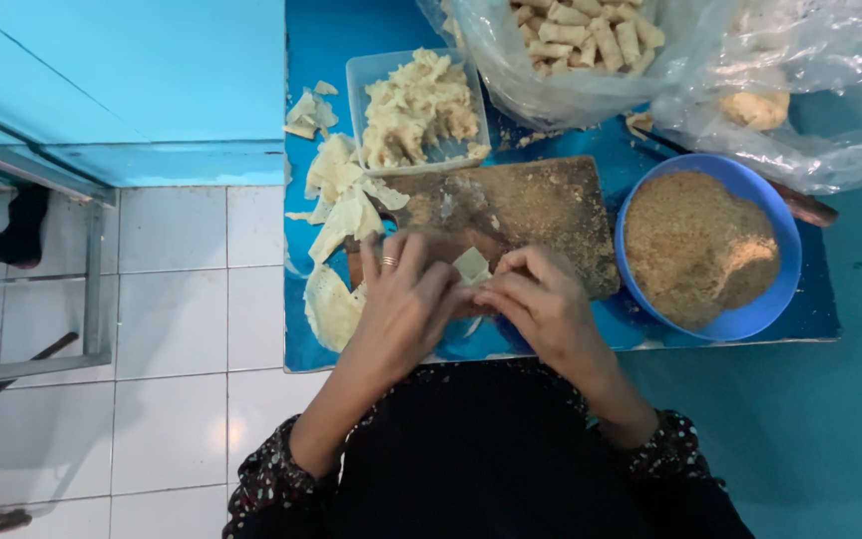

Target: The person takes pieces of dough, presses and flattens them by hand on a wooden board, tears off small portions, and dips the shaped pieces into a blue bowl of brown powder before placing them into a plastic bag with other finished pieces. The person repeats this cycle throughout the episode.

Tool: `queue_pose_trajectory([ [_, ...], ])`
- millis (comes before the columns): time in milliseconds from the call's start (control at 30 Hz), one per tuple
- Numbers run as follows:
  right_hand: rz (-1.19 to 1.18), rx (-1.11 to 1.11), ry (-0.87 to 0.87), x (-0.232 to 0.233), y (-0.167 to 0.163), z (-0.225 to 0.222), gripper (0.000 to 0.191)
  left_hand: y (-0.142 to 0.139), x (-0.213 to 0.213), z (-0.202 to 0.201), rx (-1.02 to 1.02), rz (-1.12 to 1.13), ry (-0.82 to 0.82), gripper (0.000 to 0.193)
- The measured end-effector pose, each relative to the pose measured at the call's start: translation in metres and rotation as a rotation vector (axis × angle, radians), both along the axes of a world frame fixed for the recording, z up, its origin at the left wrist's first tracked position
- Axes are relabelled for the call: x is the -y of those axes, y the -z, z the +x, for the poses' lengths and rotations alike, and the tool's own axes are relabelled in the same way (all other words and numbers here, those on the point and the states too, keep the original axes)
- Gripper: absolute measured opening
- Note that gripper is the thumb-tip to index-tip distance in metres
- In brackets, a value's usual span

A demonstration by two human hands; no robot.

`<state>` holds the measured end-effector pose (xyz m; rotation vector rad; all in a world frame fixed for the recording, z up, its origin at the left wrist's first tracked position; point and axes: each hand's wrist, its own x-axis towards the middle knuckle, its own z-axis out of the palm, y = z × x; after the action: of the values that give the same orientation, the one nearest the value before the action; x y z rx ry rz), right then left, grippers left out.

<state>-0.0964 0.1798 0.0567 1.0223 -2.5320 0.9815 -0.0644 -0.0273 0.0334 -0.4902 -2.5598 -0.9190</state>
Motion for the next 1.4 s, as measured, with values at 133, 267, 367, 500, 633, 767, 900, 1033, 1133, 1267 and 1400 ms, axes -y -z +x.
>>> queue_pose_trajectory([
  [133,-0.061,0.28,0.035,0.001,0.001,-0.01,0.012,-0.003,-0.014,0.0,-0.023,0.027,-0.152,0.018],
  [267,-0.101,0.327,0.074,0.006,0.002,-0.012,0.014,-0.005,-0.012,0.0,0.005,0.107,-0.162,0.02],
  [367,-0.038,0.113,0.02,0.008,0.001,-0.01,0.012,-0.005,-0.005,0.005,-0.062,0.056,-0.115,0.017],
  [500,0.048,-0.02,-0.045,0.01,0.0,-0.008,0.019,0.003,0.005,0.007,-0.18,-0.038,-0.069,0.021],
  [633,0.065,-0.072,0.029,0.015,-0.001,-0.009,0.013,0.01,0.003,0.003,-0.126,-0.084,-0.066,0.02],
  [767,0.097,-0.075,0.066,0.017,-0.001,-0.014,0.011,0.008,-0.003,0.005,-0.086,-0.059,-0.127,0.016],
  [900,0.091,0.054,0.093,0.018,0.001,-0.026,0.01,0.003,-0.013,-0.005,-0.001,0.095,-0.237,0.015],
  [1033,0.064,0.029,0.089,0.017,0.001,-0.024,0.016,0.0,-0.016,-0.009,-0.005,0.135,-0.287,0.019],
  [1133,0.134,-0.149,0.108,0.017,0.002,-0.016,0.019,0.0,-0.013,-0.011,0.007,0.141,-0.292,0.02],
  [1267,0.131,-0.188,0.151,0.017,0.006,-0.018,0.016,0.004,-0.01,-0.009,-0.064,0.155,-0.236,0.019],
  [1400,0.021,-0.022,0.156,0.016,0.008,-0.027,0.013,0.01,-0.016,-0.007,-0.093,0.025,-0.231,0.018],
])
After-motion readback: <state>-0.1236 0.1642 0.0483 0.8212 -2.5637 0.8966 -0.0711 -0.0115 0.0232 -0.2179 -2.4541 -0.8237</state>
